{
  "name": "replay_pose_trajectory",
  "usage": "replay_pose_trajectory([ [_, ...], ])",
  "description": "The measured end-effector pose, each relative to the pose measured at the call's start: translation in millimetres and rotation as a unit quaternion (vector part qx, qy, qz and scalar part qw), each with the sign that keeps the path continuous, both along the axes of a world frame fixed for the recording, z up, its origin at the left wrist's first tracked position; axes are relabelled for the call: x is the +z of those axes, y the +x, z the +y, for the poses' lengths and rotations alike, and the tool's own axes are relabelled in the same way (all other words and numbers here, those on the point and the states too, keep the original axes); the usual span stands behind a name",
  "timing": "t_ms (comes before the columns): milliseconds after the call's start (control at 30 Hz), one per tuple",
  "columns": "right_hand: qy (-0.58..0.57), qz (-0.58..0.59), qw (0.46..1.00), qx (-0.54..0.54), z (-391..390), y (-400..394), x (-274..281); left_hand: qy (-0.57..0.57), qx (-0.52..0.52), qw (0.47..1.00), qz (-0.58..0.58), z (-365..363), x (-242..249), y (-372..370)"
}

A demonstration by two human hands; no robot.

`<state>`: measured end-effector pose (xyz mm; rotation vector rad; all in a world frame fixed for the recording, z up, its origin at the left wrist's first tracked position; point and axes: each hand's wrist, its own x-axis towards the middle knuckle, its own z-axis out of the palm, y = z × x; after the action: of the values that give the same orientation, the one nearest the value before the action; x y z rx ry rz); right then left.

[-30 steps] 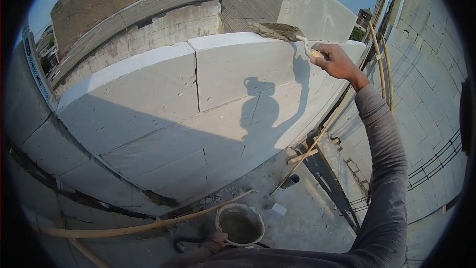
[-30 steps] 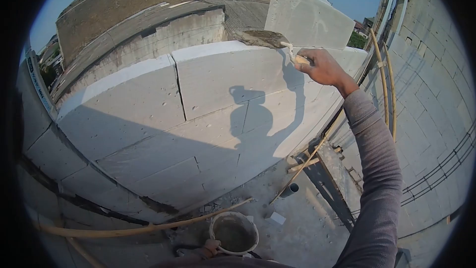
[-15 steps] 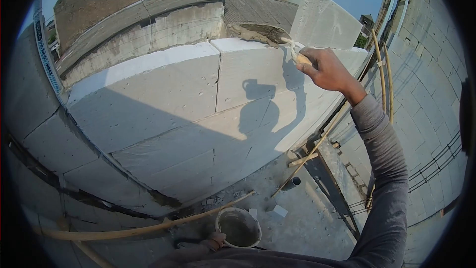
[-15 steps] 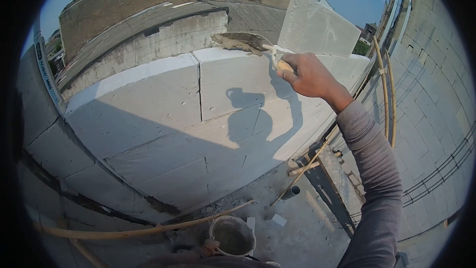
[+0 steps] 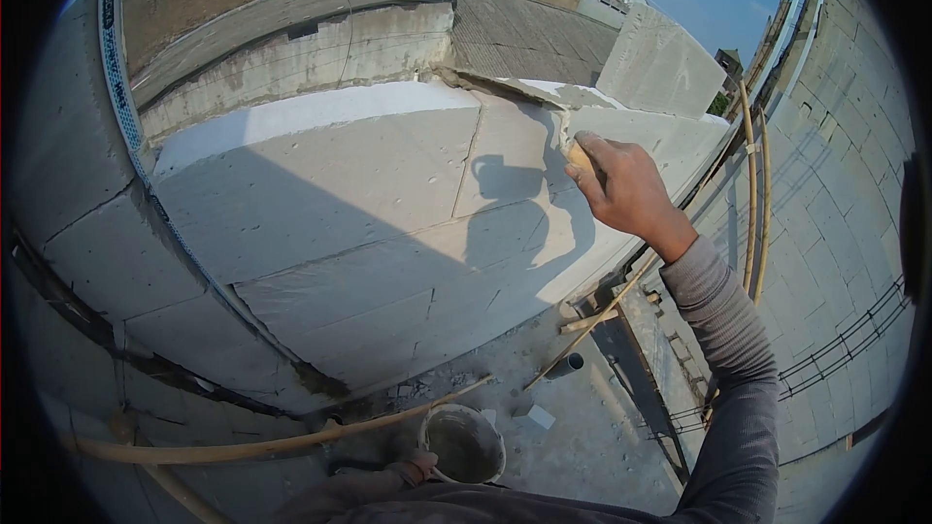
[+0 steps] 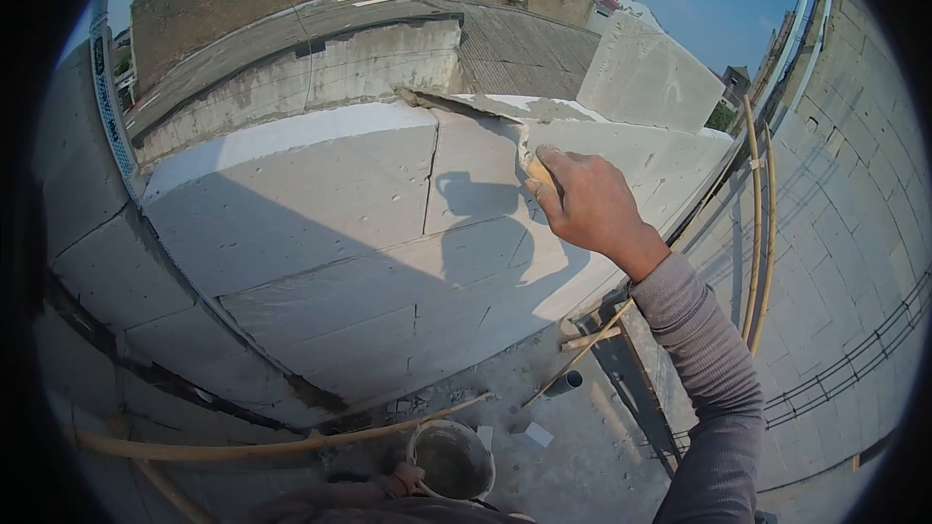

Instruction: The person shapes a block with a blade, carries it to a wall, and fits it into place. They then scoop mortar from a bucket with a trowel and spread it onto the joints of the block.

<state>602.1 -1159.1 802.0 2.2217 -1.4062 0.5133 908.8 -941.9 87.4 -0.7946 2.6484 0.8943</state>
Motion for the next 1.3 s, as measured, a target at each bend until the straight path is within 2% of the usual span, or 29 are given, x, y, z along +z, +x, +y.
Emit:
replay_pose_trajectory([
  [267, -0.034, -0.002, 0.999, 0.038, 6.5, 32.6, -9.5, -0.043, -0.013, 0.999, 0.017, -2.1, -14.7, 7.7],
  [333, -0.043, 0.062, 0.997, 0.029, 8.2, 52.6, -14.8, -0.063, -0.015, 0.998, 0.021, -0.1, -26.3, 2.0],
  [467, -0.065, 0.042, 0.996, 0.043, 25.7, 71.0, -37.0, -0.020, 0.017, 0.999, -0.023, 10.8, -23.1, -23.8],
  [533, -0.068, 0.030, 0.996, 0.048, 27.5, 74.6, -36.0, -0.091, 0.071, 0.991, 0.064, 13.3, -21.6, -24.8],
  [567, -0.069, 0.013, 0.996, 0.051, 28.8, 77.2, -38.1, -0.069, 0.052, 0.995, 0.054, 15.2, -33.9, -23.8],
  [667, -0.088, -0.023, 0.994, 0.062, 16.6, 98.8, -59.1, -0.011, 0.027, 0.999, 0.036, 9.0, 22.0, -23.9],
  [767, -0.084, -0.022, 0.996, 0.038, 31.6, 108.5, -76.9, 0.032, 0.070, 0.996, 0.047, 16.7, 35.4, -35.6],
  [800, -0.137, -0.029, 0.986, 0.087, 33.4, 96.6, -91.3, 0.017, 0.051, 0.997, 0.051, 11.7, 42.0, -40.6],
  [867, -0.087, -0.034, 0.994, 0.056, 71.0, 77.2, -98.3, 0.009, 0.021, 0.999, 0.040, 13.2, 61.7, -50.3],
  [900, -0.047, -0.034, 0.998, 0.034, 95.9, 65.2, -105.5, 0.164, 0.150, 0.975, 0.023, 12.8, 67.7, -59.3],
  [933, -0.001, -0.047, 0.999, 0.004, 122.1, 47.4, -119.0, 0.319, 0.327, 0.889, 0.043, 11.9, 74.4, -68.6],
  [967, 0.047, -0.102, 0.993, -0.023, 149.5, 29.8, -135.1, 0.398, 0.484, 0.776, 0.067, 10.8, 80.5, -78.1],
  [1000, 0.111, -0.163, 0.979, -0.056, 178.9, 3.9, -161.6, 0.513, 0.577, 0.623, 0.126, 12.4, 133.5, -87.0],
  [1033, 0.141, -0.206, 0.963, -0.106, 210.7, -18.5, -188.9, 0.550, 0.542, 0.621, 0.133, 6.7, 151.9, -86.8],
  [1067, 0.205, -0.251, 0.935, -0.148, 247.3, -41.9, -217.0, 0.529, 0.540, 0.644, 0.117, 7.7, 150.2, -87.5],
  [1100, 0.268, -0.248, 0.902, -0.229, 281.8, -56.8, -235.0, 0.537, 0.530, 0.641, 0.139, 7.3, 150.9, -87.9],
  [1167, 0.310, -0.243, 0.876, -0.276, 340.5, -83.6, -283.5, 0.510, 0.513, 0.672, 0.163, 8.4, 154.8, -93.0],
  [1200, 0.415, -0.197, 0.828, -0.322, 363.7, -88.0, -299.8, 0.512, 0.513, 0.673, 0.149, 12.9, 170.9, -99.5],
  [1233, 0.508, -0.147, 0.769, -0.359, 380.2, -92.4, -313.8, 0.479, 0.503, 0.702, 0.156, 11.4, 193.5, -110.3],
  [1267, 0.508, -0.154, 0.765, -0.364, 387.8, -93.0, -327.4, 0.445, 0.489, 0.732, 0.166, 8.7, 206.0, -121.3],
  [1300, 0.539, -0.123, 0.754, -0.353, 389.8, -87.6, -340.9, 0.444, 0.484, 0.738, 0.158, 5.0, 206.2, -127.2],
])
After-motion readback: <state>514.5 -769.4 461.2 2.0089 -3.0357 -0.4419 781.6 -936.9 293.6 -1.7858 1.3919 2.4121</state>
